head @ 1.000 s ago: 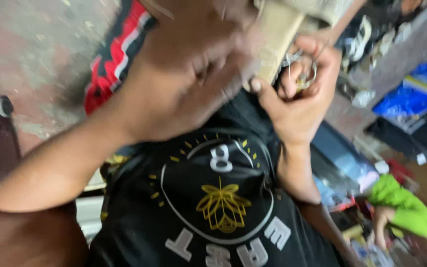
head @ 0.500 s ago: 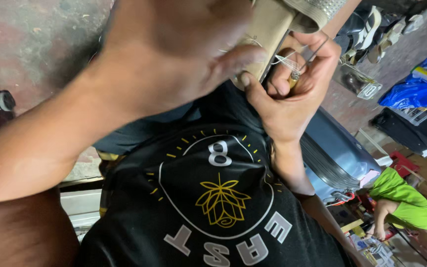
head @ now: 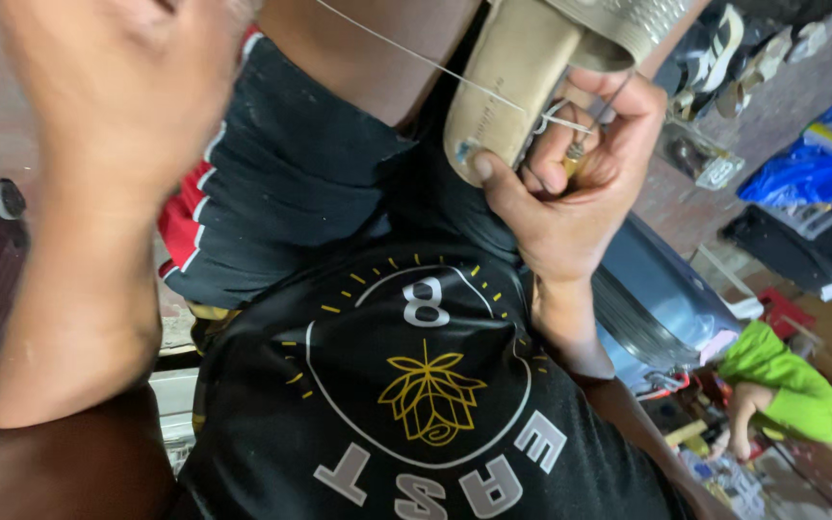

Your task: The person is sewing a beige slip-on shoe using a needle and white thread. They repeatedly push the needle through the shoe's sole and pull the thread tight to secure the stitching.

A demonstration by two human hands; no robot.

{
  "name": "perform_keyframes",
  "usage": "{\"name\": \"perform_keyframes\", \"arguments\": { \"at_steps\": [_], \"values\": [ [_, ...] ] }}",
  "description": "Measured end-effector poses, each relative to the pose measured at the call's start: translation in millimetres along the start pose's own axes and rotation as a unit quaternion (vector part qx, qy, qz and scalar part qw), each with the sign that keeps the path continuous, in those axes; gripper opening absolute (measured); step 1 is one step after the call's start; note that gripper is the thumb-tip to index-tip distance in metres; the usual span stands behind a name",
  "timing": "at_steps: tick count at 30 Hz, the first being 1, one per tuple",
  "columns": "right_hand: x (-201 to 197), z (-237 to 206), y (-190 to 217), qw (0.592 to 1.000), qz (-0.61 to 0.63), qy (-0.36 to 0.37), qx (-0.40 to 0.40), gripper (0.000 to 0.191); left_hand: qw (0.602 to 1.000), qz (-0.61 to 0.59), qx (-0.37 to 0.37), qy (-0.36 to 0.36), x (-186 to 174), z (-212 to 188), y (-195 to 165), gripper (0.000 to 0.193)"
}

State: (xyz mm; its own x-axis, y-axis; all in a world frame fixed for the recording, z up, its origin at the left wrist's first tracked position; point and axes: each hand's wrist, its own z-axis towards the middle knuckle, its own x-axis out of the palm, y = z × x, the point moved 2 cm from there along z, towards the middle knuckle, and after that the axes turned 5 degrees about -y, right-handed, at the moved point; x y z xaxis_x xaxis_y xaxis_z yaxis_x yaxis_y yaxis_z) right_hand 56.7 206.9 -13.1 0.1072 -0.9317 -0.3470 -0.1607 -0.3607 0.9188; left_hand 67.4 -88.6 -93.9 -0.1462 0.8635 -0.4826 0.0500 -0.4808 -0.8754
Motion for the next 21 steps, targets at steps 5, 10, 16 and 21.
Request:
{"name": "perform_keyframes", "arguments": {
  "at_steps": [5, 10, 16, 21],
  "values": [
    [1, 1, 3, 1.000, -0.008, -0.002, 0.012, 0.070, 0.966, 0.137, 0.221, -0.018, 10, 8, -63, 0.016],
    [-8, 2, 20, 0.994, -0.085, 0.043, 0.062, 0.093, 0.940, 0.116, 0.319, 0.021, 38, 20, -91, 0.020],
    [-34, 6, 51, 0.907, -0.370, 0.192, 0.059, 0.106, 0.940, 0.086, 0.330, 0.026, 39, 21, -78, 0.015],
    [-14, 9, 42, 0.941, -0.291, 0.011, -0.172, 0.091, 0.933, 0.117, 0.341, 0.020, 37, 35, -83, 0.016]
  ]
}}
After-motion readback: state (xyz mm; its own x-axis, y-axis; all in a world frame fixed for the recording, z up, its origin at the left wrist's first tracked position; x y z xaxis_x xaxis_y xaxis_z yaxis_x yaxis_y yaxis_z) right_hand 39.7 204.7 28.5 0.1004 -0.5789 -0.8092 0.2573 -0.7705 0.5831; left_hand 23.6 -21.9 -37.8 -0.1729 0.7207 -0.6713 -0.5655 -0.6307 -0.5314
